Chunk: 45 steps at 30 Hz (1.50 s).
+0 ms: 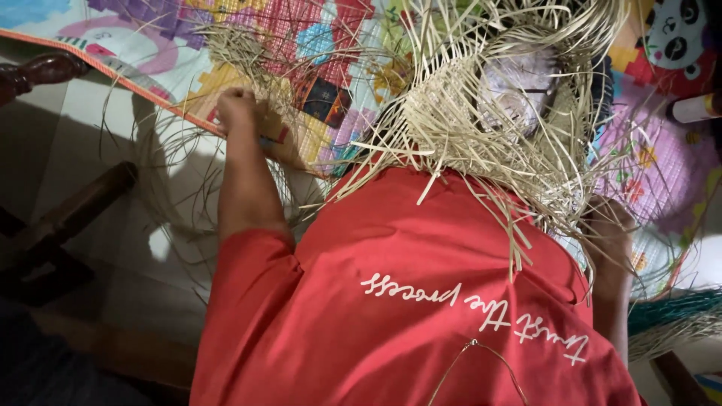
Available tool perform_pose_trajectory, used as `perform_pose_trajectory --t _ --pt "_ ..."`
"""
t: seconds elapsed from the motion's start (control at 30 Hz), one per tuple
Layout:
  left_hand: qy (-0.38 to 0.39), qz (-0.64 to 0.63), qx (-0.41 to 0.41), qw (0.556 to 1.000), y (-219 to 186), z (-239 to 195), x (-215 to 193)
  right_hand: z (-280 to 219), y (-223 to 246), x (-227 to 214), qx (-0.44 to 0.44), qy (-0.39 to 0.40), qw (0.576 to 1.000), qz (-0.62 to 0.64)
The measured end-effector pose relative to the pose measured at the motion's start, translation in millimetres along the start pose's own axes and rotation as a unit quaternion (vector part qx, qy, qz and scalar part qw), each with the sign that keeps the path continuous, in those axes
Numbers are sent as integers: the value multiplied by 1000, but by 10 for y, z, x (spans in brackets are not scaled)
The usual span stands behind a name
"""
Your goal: Hand-weaving a hat from dried straw strands while sitting on a floor mat.
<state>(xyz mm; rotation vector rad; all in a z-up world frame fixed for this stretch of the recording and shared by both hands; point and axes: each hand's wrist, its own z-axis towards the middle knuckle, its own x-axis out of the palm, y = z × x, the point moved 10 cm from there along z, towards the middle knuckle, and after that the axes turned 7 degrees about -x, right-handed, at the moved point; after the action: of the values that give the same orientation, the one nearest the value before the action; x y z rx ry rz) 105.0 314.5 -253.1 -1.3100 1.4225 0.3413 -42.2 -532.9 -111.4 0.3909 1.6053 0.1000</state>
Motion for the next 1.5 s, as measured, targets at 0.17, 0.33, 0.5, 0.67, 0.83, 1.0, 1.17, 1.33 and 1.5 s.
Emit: perform_pose_trajectory --t 0.17,0.33,0.5,0.67,0.83,1.0,1.17,1.33,1.5 --pt "8 -215 188 958 -599 -488 -717 126 -479 30 -129 -42 823 552" --pt "-1 -314 280 907 -936 -1091 -1381 -77 -585 -520 177 -174 905 344" --pt "-75 -316 362 874 -1202 -1870 -1936 -127 -46 -1351 6 -392 913 116" --pt "46 -369 541 754 -1904 -3702 -2478 -574 2047 -2100 -316 -480 809 124" --pt "5 -85 811 578 -2357 -5559 -2474 -783 3871 -2040 -620 -238 744 69" --pt "-22 -68 825 561 -2442 -5714 -2370 -746 4100 -2202 -597 -205 768 110" --pt "-58 -64 828 554 -2456 -5786 -2346 -595 4064 -2165 -570 -121 788 201" --pt "-79 -49 826 556 -2442 -5761 -2250 -522 4093 -2083 -558 -144 794 192" --pt "-69 -111 800 586 -2343 -5429 -2225 -340 3880 -2063 -512 -254 813 111"
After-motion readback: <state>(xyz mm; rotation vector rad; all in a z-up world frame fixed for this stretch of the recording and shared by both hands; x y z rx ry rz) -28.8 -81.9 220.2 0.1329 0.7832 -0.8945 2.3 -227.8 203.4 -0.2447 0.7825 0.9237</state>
